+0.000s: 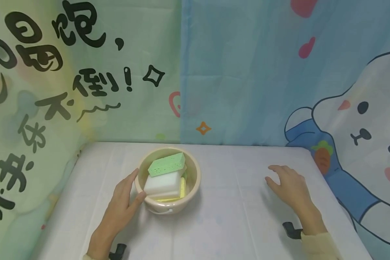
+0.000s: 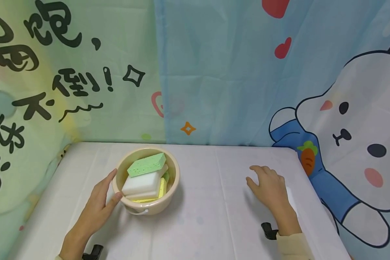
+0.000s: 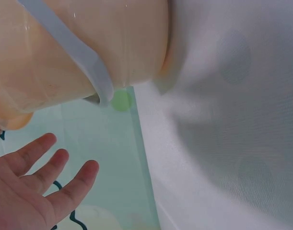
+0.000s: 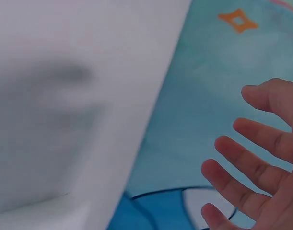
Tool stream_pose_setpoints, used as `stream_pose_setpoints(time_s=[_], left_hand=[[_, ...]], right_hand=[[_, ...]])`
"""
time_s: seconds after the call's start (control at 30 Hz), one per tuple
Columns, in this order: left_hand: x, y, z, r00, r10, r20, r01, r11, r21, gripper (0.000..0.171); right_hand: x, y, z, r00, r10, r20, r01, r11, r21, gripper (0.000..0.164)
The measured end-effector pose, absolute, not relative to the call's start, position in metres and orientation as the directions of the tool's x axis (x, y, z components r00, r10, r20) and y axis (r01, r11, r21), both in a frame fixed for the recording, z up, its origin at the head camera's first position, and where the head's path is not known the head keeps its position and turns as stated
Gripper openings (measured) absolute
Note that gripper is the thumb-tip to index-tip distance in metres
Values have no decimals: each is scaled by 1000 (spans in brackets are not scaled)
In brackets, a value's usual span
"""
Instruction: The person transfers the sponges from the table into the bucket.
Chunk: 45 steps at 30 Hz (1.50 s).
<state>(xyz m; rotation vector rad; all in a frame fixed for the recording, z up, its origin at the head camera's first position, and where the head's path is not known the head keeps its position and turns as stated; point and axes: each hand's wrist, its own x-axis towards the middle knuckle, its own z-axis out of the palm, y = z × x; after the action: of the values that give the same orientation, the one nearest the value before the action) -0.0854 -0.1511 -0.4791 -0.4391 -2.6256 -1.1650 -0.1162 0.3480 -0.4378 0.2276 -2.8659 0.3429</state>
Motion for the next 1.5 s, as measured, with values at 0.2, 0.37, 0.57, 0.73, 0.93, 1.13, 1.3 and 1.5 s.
stream_pose_setpoints(time_s=[0.2, 0.37, 0.57, 0.73, 0.93, 1.13, 1.3, 1.5], left_hand=[[-85, -151, -479, -926, 178, 333, 366, 635, 680, 68], [-85, -152, -480, -927, 178, 330, 364, 634, 682, 68], [-84, -152, -479, -929, 176, 326, 362, 622, 694, 68], [-85, -153, -480, -928, 177, 328, 364, 619, 696, 69], [-85, -153, -480, -926, 178, 333, 368, 617, 695, 68], [-85, -153, -481, -922, 181, 342, 377, 619, 689, 68], [-85, -152, -481, -922, 181, 343, 378, 622, 686, 68], [-85, -152, -480, -923, 181, 341, 375, 627, 683, 68]], right_hand=[[-106, 373, -455, -981, -21, 192, -64, 973, -223, 42], [-96, 390, -463, -995, 100, 21, 93, 973, -213, 53], [-90, 410, -476, -952, 249, -176, 279, 945, -169, 77], [-86, 420, -482, -918, 302, -258, 351, 921, -170, 86], [-81, 424, -485, -898, 308, -314, 375, 910, -179, 88], [-81, 425, -488, -886, 332, -324, 403, 896, -185, 85], [-82, 427, -491, -900, 341, -272, 399, 896, -195, 78], [-83, 425, -489, -908, 341, -245, 391, 900, -194, 75]])
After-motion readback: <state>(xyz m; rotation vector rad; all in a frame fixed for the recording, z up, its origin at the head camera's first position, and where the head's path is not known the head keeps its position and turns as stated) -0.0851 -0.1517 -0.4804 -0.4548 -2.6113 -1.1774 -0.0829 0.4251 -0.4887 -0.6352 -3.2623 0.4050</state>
